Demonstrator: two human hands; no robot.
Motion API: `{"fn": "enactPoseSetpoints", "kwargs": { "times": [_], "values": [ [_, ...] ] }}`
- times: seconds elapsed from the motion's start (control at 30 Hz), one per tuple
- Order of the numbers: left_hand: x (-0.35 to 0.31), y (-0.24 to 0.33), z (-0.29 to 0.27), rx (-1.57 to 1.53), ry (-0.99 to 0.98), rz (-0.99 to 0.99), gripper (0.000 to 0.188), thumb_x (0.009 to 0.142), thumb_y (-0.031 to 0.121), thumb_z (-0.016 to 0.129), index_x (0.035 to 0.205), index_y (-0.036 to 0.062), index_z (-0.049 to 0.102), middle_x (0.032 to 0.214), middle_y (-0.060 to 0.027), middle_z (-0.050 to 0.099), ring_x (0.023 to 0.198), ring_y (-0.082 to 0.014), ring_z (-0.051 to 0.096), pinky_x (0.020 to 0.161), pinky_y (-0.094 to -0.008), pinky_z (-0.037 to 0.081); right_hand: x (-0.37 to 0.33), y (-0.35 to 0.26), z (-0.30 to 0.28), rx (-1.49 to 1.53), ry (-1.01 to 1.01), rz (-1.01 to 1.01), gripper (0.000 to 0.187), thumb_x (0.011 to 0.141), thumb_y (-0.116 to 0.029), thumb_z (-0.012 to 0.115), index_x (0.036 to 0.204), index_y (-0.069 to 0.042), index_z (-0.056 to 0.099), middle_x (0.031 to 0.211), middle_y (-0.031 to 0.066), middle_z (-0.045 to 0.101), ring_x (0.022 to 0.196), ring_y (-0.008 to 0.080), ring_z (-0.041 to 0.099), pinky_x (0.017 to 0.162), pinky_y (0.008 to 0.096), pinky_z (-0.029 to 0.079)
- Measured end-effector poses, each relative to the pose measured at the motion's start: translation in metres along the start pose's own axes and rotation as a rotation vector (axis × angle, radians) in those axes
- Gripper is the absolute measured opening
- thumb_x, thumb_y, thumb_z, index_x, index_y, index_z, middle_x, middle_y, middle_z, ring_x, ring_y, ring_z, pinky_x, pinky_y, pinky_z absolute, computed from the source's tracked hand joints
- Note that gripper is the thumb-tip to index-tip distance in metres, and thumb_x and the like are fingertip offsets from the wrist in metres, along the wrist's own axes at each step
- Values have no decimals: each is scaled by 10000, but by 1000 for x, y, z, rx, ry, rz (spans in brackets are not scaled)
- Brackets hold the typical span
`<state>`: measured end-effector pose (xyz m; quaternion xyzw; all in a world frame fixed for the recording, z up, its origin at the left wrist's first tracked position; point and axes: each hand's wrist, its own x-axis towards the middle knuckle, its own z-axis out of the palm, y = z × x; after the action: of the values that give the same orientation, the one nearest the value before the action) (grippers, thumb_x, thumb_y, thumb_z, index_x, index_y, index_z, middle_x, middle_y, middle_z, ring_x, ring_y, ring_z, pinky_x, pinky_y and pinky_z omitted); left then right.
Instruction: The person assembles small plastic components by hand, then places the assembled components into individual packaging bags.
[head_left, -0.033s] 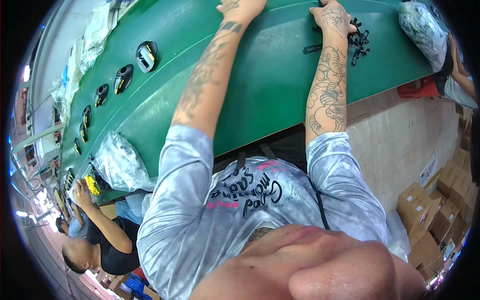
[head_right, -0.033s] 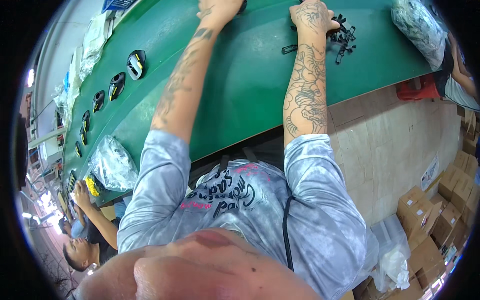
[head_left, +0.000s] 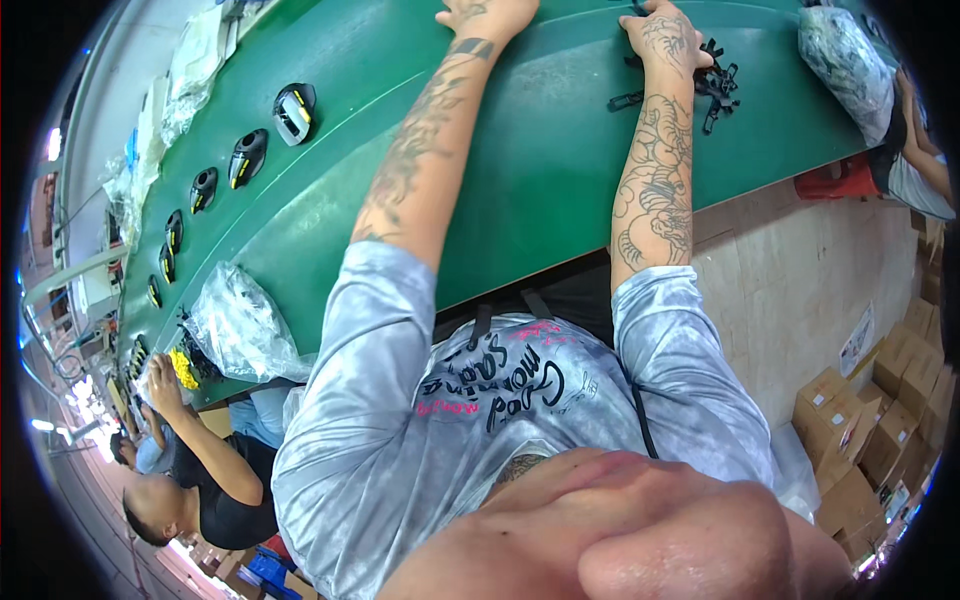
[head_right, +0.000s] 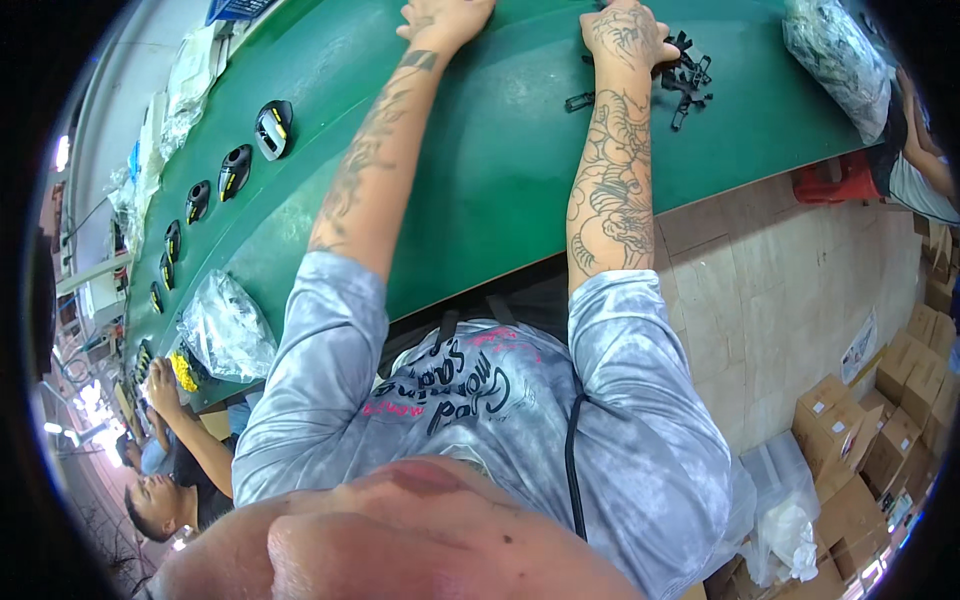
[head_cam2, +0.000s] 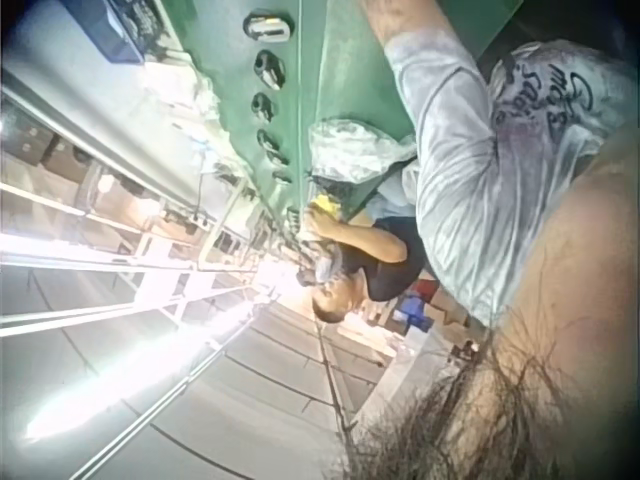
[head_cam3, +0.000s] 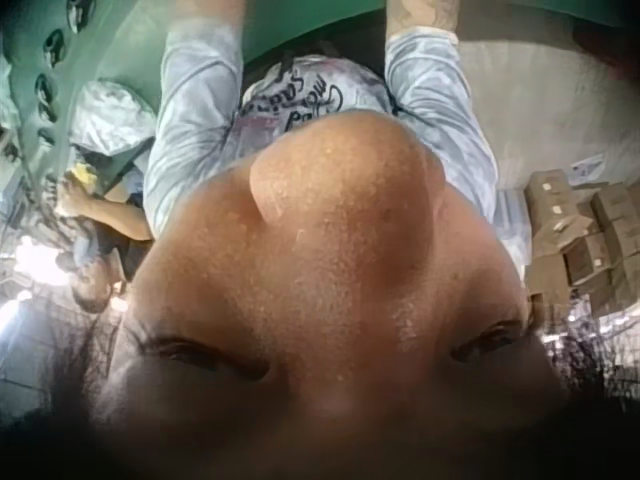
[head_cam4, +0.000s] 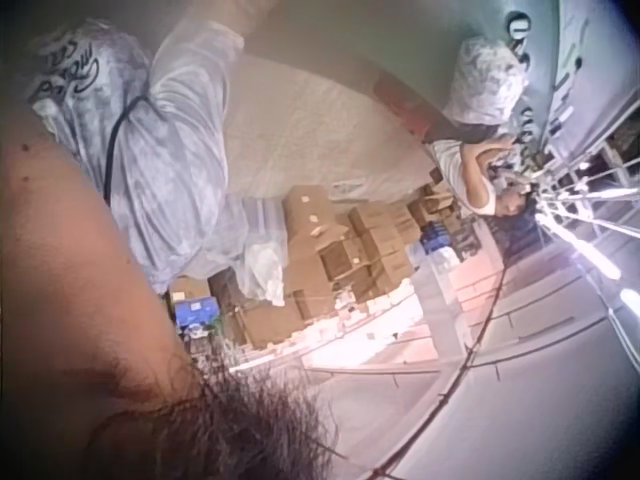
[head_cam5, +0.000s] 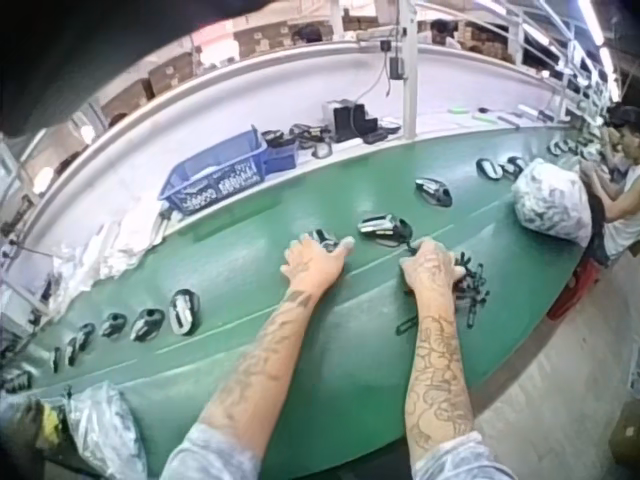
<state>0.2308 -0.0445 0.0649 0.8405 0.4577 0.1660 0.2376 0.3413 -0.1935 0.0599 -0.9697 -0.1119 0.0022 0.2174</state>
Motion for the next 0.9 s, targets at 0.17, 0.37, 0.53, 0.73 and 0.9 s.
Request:
{"fn": "enactPoseSetpoints", "kwargs": {
  "times": [0.17,0.37,0.53,0.73,0.9],
  "values": [
    [7,-44,11,105,145,34,851,777,463,785,1411,-31,505,1362,-245,564,1275,-414,541,1097,-504,426,7,-3,-1,35,-90,-36,264,932,-297,652,1172,-232,742,1147,71,755,1152,292,679,1089,608,380],
    [-51,-113,-67,-360,45,328,737,776,175,804,1429,-9,517,1193,-190,629,1157,-312,638,991,-421,525,15,3,3,67,2,-65,353,837,-489,714,1073,-238,791,1118,79,777,1129,316,690,1026,557,356],
    [-107,-162,-79,-362,-62,133,1045,683,337,899,1548,22,403,1413,-235,510,1276,-334,556,1071,-406,469,8,-11,10,159,220,-160,343,803,-346,773,1056,-118,734,1036,93,765,958,264,710,913,445,482],
    [-100,-169,-79,-645,-280,152,927,781,315,858,1532,-4,419,1346,-217,605,1216,-306,609,1049,-386,477,-31,-38,23,1034,-86,-557,315,823,-61,733,1114,9,635,776,34,682,669,95,590,632,238,469],
    [-86,-180,-70,-1492,-231,-44,461,986,186,649,1372,-51,563,1157,-116,687,994,-163,680,885,-308,563,-78,-67,53,899,-560,-613,446,887,-175,733,1296,-14,657,964,89,743,884,186,692,803,341,531]
  ]
}}
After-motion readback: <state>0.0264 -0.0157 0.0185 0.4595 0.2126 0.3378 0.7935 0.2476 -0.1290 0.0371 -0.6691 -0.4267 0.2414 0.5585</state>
